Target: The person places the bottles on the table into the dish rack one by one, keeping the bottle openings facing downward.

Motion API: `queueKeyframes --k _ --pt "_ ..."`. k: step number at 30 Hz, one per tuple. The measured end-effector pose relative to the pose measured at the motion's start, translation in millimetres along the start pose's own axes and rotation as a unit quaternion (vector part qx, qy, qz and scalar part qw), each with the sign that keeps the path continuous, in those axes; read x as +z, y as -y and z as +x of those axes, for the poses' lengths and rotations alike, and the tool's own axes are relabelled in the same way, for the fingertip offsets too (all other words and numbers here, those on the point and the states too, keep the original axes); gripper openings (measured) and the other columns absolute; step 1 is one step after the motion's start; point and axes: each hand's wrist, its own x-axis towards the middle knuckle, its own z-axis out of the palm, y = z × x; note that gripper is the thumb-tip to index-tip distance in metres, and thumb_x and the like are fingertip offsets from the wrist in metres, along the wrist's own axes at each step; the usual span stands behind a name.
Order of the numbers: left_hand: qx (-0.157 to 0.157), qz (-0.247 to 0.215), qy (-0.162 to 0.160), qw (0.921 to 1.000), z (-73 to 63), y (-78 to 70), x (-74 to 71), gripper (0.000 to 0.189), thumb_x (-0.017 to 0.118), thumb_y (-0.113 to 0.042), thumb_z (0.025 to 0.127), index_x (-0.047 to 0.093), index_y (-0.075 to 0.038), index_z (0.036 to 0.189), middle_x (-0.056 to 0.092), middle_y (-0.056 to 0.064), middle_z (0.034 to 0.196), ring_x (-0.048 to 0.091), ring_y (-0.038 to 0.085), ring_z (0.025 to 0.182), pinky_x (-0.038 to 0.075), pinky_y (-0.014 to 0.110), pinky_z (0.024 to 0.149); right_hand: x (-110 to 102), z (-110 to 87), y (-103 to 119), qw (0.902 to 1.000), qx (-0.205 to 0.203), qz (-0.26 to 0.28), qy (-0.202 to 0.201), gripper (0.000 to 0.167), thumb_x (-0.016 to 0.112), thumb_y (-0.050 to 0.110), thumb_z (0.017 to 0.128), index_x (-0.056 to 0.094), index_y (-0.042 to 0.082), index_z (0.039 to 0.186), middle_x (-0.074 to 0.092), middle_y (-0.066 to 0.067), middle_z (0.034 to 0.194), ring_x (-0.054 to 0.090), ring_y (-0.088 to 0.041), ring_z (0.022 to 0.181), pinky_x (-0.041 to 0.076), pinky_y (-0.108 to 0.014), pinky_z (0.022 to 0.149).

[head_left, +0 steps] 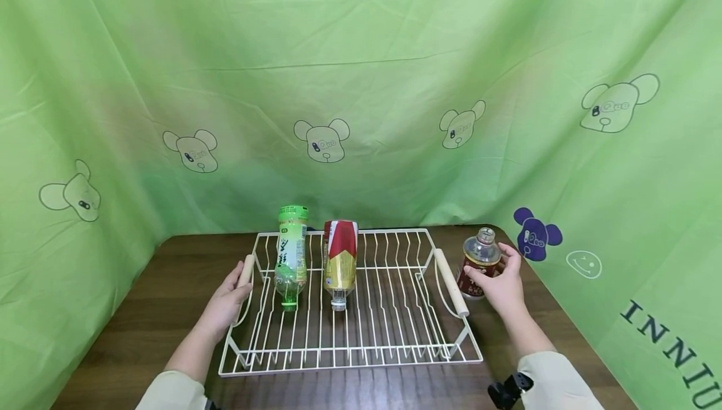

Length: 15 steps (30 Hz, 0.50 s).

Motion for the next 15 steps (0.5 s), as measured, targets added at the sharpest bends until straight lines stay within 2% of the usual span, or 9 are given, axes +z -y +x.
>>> queueKeyframes --k 3,4,7,10,11,15 --pt "0.021 -0.009 0.001 0.9997 0.4 4.6 -0.6 0.07 0.044 -0.017 0.101 0.004 -0.004 0.157 0.0 0.021 0.164 0.004 0.042 0.149 0.008 0.057 0.12 -1.8 -0.5 6.2 1.0 -0.004 -0.002 -0.002 0.087 0.075 0.006 0.081 0.019 0.006 0.147 0.04 -0.024 0.14 0.047 -0.028 0.116 0.038 -0.032 0.096" --pt "0.032 -0.008 -0.003 0.9994 0.6 7.3 -0.5 0.07 0.045 -0.02 0.101 0.005 -0.005 0.157 0.001 0.022 0.164 0.006 0.041 0.149 0.011 0.054 0.121 -2.6 -1.0 8.6 1.0 -0.006 -0.003 -0.002 0.087 0.075 0.006 0.081 0.019 0.006 0.147 0.041 -0.024 0.14 0.047 -0.027 0.115 0.038 -0.032 0.095" --pt "0.043 -0.011 -0.005 0.999 0.8 10.5 -0.8 0.072 0.046 -0.022 0.1 0.006 -0.004 0.157 0.001 0.024 0.163 0.007 0.043 0.148 0.011 0.055 0.12 -5.1 -2.5 16.4 0.9999 -0.013 0.001 -0.001 0.087 0.075 0.006 0.081 0.019 0.006 0.148 0.04 -0.025 0.14 0.046 -0.029 0.115 0.039 -0.039 0.099" --pt "0.032 -0.009 -0.004 0.9994 0.2 7.9 -0.6 0.07 0.044 -0.017 0.101 0.005 -0.003 0.157 0.001 0.024 0.163 0.008 0.042 0.148 0.011 0.054 0.121 -8.0 -4.0 25.4 0.9997 -0.021 0.009 0.003 0.088 0.075 0.007 0.081 0.019 0.006 0.149 0.039 -0.026 0.142 0.045 -0.034 0.12 0.037 -0.051 0.105" --pt "0.023 -0.01 0.001 0.9997 0.0 5.1 -0.7 0.07 0.043 -0.013 0.1 0.004 -0.002 0.157 0.0 0.024 0.163 0.006 0.043 0.148 0.008 0.057 0.12 -8.9 -4.3 28.7 0.9996 -0.023 0.012 0.004 0.089 0.075 0.007 0.081 0.018 0.006 0.15 0.038 -0.026 0.142 0.044 -0.035 0.122 0.036 -0.053 0.107" --pt "0.003 0.0 0.005 1.0 -0.1 -2.3 0.4 0.068 0.041 -0.008 0.101 0.002 -0.001 0.156 -0.001 0.023 0.164 0.006 0.04 0.148 0.009 0.054 0.121 -12.2 -4.9 42.6 0.9994 -0.031 0.013 0.007 0.089 0.074 0.007 0.082 0.017 0.007 0.151 0.038 -0.023 0.143 0.044 -0.032 0.122 0.035 -0.055 0.11"
